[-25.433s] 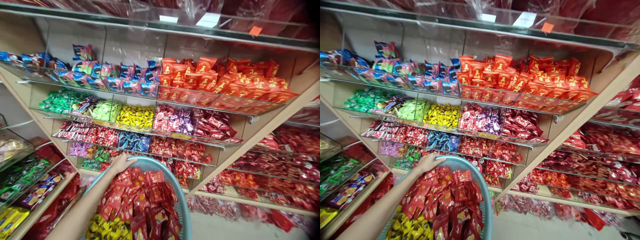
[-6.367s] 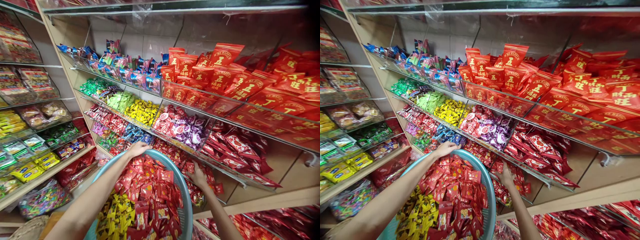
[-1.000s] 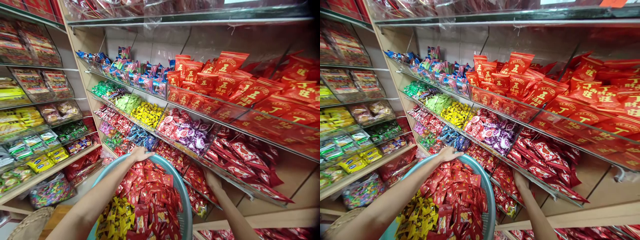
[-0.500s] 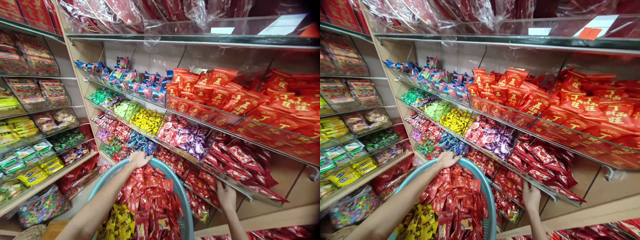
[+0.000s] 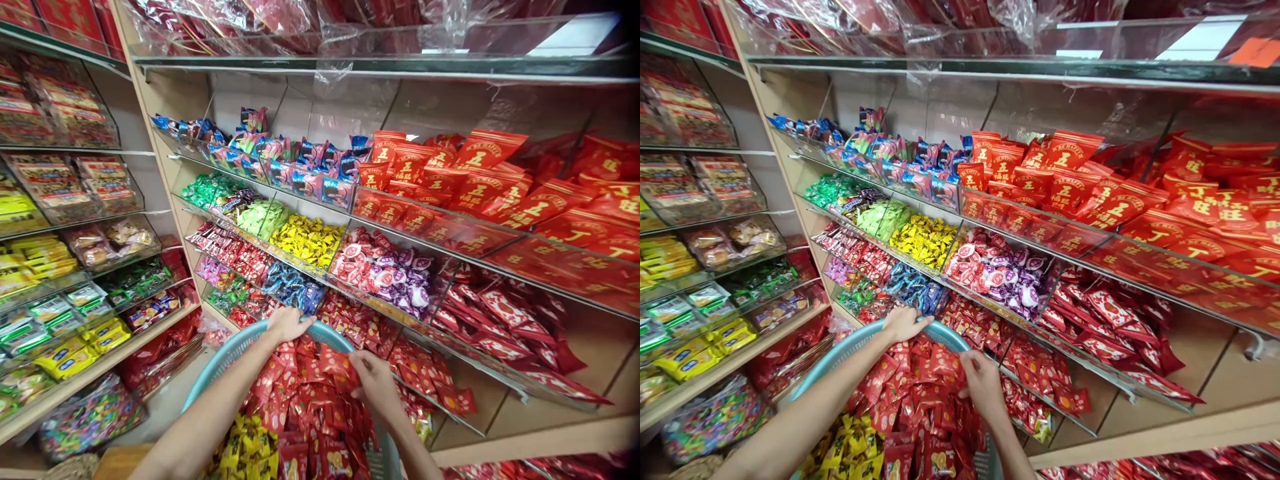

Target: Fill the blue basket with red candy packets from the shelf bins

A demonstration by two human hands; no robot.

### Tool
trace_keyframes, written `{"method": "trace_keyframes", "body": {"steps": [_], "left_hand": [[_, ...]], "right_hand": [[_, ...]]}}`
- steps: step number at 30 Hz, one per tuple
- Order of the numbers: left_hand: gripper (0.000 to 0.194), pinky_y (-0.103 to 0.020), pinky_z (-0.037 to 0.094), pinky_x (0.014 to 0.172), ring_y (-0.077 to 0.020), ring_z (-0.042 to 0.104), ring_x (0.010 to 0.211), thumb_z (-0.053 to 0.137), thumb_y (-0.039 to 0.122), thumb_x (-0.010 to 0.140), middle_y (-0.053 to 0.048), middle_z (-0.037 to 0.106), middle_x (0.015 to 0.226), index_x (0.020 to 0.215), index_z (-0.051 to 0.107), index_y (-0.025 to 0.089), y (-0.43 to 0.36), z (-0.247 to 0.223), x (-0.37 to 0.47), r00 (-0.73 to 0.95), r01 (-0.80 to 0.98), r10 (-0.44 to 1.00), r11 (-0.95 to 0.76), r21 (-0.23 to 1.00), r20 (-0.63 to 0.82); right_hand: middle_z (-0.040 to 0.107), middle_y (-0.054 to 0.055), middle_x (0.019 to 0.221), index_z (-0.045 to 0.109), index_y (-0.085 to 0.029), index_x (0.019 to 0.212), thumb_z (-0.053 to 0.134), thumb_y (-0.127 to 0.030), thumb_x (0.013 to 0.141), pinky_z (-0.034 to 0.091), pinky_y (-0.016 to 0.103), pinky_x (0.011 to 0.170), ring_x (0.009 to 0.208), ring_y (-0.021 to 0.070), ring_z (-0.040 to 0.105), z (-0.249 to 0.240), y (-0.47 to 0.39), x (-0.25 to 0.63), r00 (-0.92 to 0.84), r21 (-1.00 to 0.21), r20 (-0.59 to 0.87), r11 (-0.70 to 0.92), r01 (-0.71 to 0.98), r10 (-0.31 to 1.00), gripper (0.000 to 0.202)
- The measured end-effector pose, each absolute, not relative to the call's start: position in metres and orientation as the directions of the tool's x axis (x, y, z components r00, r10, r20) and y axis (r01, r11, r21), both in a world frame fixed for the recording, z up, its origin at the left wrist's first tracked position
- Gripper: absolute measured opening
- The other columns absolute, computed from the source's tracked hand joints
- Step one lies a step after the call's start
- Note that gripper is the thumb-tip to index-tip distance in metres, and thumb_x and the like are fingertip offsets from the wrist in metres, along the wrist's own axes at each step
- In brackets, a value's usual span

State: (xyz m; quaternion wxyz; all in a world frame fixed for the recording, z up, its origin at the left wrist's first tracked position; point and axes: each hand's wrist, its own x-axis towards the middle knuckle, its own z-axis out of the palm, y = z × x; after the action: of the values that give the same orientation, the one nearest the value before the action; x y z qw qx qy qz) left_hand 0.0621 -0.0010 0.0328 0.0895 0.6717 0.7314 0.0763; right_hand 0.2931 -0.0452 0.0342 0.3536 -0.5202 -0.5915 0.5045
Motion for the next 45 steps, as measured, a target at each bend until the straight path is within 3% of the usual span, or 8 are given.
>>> {"method": "trace_keyframes", "body": {"steps": [5, 13, 18, 23, 27, 30, 34, 45], "left_hand": [[0.065, -0.031, 0.042, 0.067, -0.0247, 0.062, 0.080, 0.020, 0.068, 0.073, -0.009, 0.067, 0.078, 0.075, 0.064, 0.020, -0.005, 0.042, 0.070, -0.121, 0.963, 0.993, 0.118, 0.244, -0.003], [0.068, -0.032, 0.042, 0.066, -0.0254, 0.061, 0.080, 0.018, 0.069, 0.073, -0.010, 0.066, 0.077, 0.078, 0.064, 0.020, -0.003, 0.039, 0.093, -0.160, 0.959, 0.987, 0.160, 0.235, -0.017], [0.068, -0.032, 0.042, 0.066, -0.0257, 0.061, 0.079, 0.017, 0.069, 0.073, -0.010, 0.067, 0.077, 0.078, 0.064, 0.021, 0.004, 0.035, 0.097, -0.128, 0.966, 0.992, 0.125, 0.225, -0.003], [0.061, -0.030, 0.041, 0.069, -0.0230, 0.061, 0.081, 0.023, 0.068, 0.073, -0.006, 0.067, 0.078, 0.082, 0.064, 0.025, 0.003, 0.032, 0.090, -0.110, 0.961, 0.994, 0.105, 0.255, 0.004], [0.060, -0.030, 0.041, 0.067, -0.0238, 0.061, 0.080, 0.026, 0.070, 0.071, -0.006, 0.067, 0.078, 0.080, 0.065, 0.024, -0.001, 0.024, 0.078, -0.133, 0.956, 0.991, 0.131, 0.263, -0.010], [0.062, -0.029, 0.041, 0.065, -0.0240, 0.061, 0.078, 0.025, 0.071, 0.070, -0.007, 0.066, 0.078, 0.077, 0.065, 0.023, -0.003, 0.017, 0.072, -0.133, 0.955, 0.991, 0.130, 0.266, -0.005], [0.064, -0.029, 0.040, 0.065, -0.0232, 0.061, 0.078, 0.024, 0.072, 0.070, -0.006, 0.066, 0.078, 0.079, 0.064, 0.024, -0.002, 0.012, 0.070, -0.129, 0.956, 0.992, 0.125, 0.266, 0.000], [0.070, -0.029, 0.041, 0.068, -0.0229, 0.060, 0.086, 0.012, 0.069, 0.075, -0.007, 0.067, 0.086, 0.079, 0.065, 0.023, 0.001, 0.017, 0.073, -0.170, 0.925, 0.985, 0.174, 0.338, -0.042]], "right_hand": [[0.054, -0.002, 0.055, 0.056, -0.017, 0.072, 0.041, -0.041, 0.076, 0.032, 0.020, 0.029, 0.031, 0.0113, 0.048, 0.027, -0.022, 0.270, -0.308, -0.853, -0.080, 0.094, 0.513, 0.948, 0.029], [0.054, -0.001, 0.048, 0.051, -0.021, 0.058, 0.041, -0.042, 0.077, 0.035, 0.021, 0.039, 0.040, 0.0135, 0.053, 0.021, -0.010, 0.289, -0.317, -0.710, 0.101, 0.292, 0.641, 0.943, 0.030], [0.039, -0.006, 0.039, 0.048, -0.020, 0.060, 0.043, -0.054, 0.074, 0.026, 0.021, 0.027, 0.031, 0.0146, 0.050, 0.021, -0.010, 0.299, -0.276, -0.815, -0.039, 0.129, 0.566, 0.960, 0.037], [0.037, -0.007, 0.040, 0.049, -0.018, 0.059, 0.047, -0.055, 0.071, 0.023, 0.019, 0.026, 0.028, 0.0123, 0.048, 0.013, -0.012, 0.308, -0.255, -0.870, -0.039, 0.093, 0.484, 0.966, 0.039], [0.043, -0.006, 0.048, 0.055, -0.016, 0.065, 0.056, -0.054, 0.066, 0.033, 0.018, 0.026, 0.033, 0.0091, 0.046, 0.008, -0.015, 0.318, -0.271, -0.934, -0.123, -0.019, 0.357, 0.955, 0.039], [0.056, -0.001, 0.068, 0.061, -0.015, 0.074, 0.064, -0.049, 0.062, 0.051, 0.022, 0.045, 0.055, 0.0107, 0.056, 0.015, -0.017, 0.325, -0.332, -0.970, -0.207, -0.149, 0.191, 0.920, 0.036], [0.062, 0.002, 0.086, 0.062, -0.016, 0.087, 0.071, -0.039, 0.059, 0.053, 0.029, 0.072, 0.077, 0.0141, 0.061, 0.027, -0.013, 0.320, -0.408, -0.975, -0.209, -0.222, 0.016, 0.888, 0.037], [0.057, 0.007, 0.097, 0.064, -0.019, 0.088, 0.059, -0.044, 0.070, 0.050, 0.031, 0.071, 0.091, 0.0196, 0.054, -0.004, 0.029, 0.257, -0.394, -0.909, 0.314, 0.394, 0.138, 0.864, 0.031]]}}
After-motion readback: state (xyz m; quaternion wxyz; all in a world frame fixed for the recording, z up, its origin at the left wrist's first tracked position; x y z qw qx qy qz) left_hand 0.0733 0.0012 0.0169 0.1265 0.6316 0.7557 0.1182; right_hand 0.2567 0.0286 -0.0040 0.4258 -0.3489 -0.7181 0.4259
